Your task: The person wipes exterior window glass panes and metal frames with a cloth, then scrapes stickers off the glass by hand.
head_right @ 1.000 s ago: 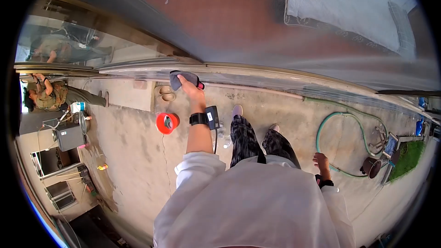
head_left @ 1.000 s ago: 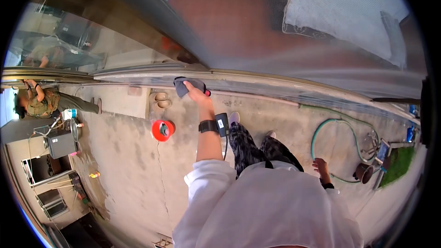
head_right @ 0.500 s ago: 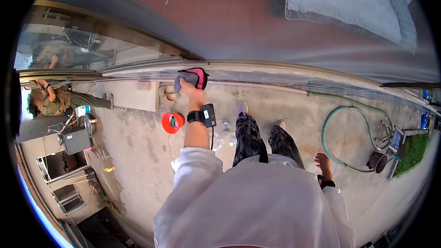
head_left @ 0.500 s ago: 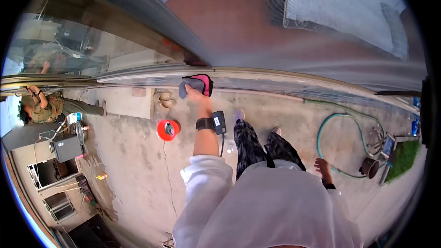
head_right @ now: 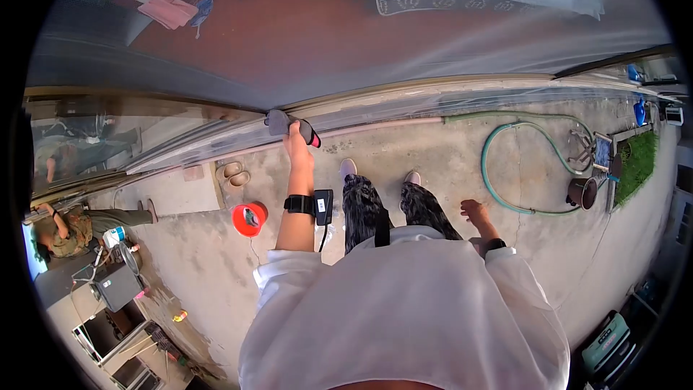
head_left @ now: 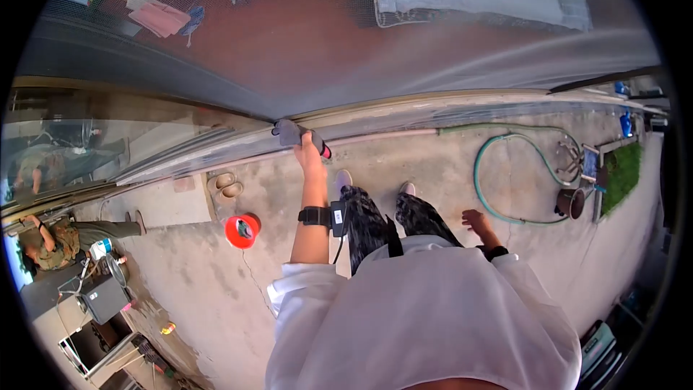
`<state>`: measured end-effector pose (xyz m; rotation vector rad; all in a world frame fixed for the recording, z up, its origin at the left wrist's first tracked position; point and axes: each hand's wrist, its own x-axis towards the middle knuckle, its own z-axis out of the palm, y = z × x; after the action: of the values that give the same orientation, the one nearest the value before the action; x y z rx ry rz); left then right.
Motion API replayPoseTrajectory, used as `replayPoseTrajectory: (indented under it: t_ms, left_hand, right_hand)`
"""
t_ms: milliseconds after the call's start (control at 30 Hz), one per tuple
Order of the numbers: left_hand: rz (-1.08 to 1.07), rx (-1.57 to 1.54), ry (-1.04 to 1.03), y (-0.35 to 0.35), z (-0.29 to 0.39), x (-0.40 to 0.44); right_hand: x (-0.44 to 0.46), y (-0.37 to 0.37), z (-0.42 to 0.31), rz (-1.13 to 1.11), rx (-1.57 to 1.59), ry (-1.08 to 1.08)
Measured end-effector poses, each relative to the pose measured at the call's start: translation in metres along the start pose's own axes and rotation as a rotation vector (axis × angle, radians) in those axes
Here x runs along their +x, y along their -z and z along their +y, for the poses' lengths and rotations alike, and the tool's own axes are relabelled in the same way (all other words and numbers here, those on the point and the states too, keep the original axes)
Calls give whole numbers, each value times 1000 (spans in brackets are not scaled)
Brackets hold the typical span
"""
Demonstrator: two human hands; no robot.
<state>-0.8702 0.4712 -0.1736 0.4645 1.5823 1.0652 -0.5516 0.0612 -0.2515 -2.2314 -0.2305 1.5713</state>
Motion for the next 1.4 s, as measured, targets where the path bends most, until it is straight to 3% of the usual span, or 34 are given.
replayPoseTrajectory:
  t_ms: [67,167,233,333,400,433,500,567,600,633,667,700,733,833,967,1000,1067,1100,1133,1167,1233,1300,1333,1367,1400]
  left_hand:
    - [-31,-47,-7,-14,-10,-15]
    - [195,-345,75,-15,4,-25]
    - [251,-409,-54,16,3,16]
    - [495,-247,-181,73,37,46]
    - [664,-75,-227,91,51,39]
    - [655,-26,-245,91,46,29]
    - [337,-34,-257,51,26,-32]
    - [-37,-32,-142,-8,-3,-113]
    - [-137,113,-33,-37,-9,-155]
    - [-451,119,-33,-50,-43,-163]
    - [-662,409,-89,-67,-63,-175]
    - [-963,700,-304,-85,-65,-185]
    - [-1095,843,-609,-99,-68,-198]
    - [-1169,841,-747,-106,-50,-214]
    - [-1077,602,-365,-42,-19,-176]
    - [-957,620,-273,-17,-17,-165]
    - [-833,683,-228,35,-17,-144]
    - [-732,694,-91,56,-13,-141]
    - [-626,697,44,75,-12,-139]
    - [-597,694,52,91,-11,-139]
    - [-521,619,76,111,-11,-139]
    - [-503,589,86,114,-11,-139]
    - [-493,568,92,114,-11,-138]
    - [-492,567,90,111,-11,-135]
    - [-529,557,69,107,-12,-131]
  right_hand:
    - [-3,-3,-15,11,-3,51]
    - [-20,-1,-64,7,-4,239]
    - [-31,5,-96,24,-60,391]
    - [-35,17,-125,66,-25,462]
    - [-35,18,-133,32,193,442]
    - [-38,12,-138,34,197,438]
    - [-49,-11,-159,-240,421,419]
    - [-72,-33,-190,-331,558,462]
    - [-73,-43,-199,-328,560,458]
    - [-72,-49,-208,-408,723,436]
    - [-71,-51,-215,-484,889,415]
    - [-67,-53,-218,-458,996,390]
    - [-58,-51,-217,-427,1102,365]
    - [-25,3,-212,-183,1142,389]
    - [61,138,-219,522,1244,756]
    - [86,168,-220,652,1211,775]
    - [119,202,-227,756,1102,616]
    - [128,190,-237,731,1091,609]
    - [137,174,-248,799,874,554]
    - [144,152,-259,859,656,499]
    - [116,47,-301,998,877,595]
    - [84,-51,-317,922,836,564]
    - [80,-101,-314,841,859,670]
    - [64,-139,-311,724,626,580]
    - [42,-170,-309,469,655,622]
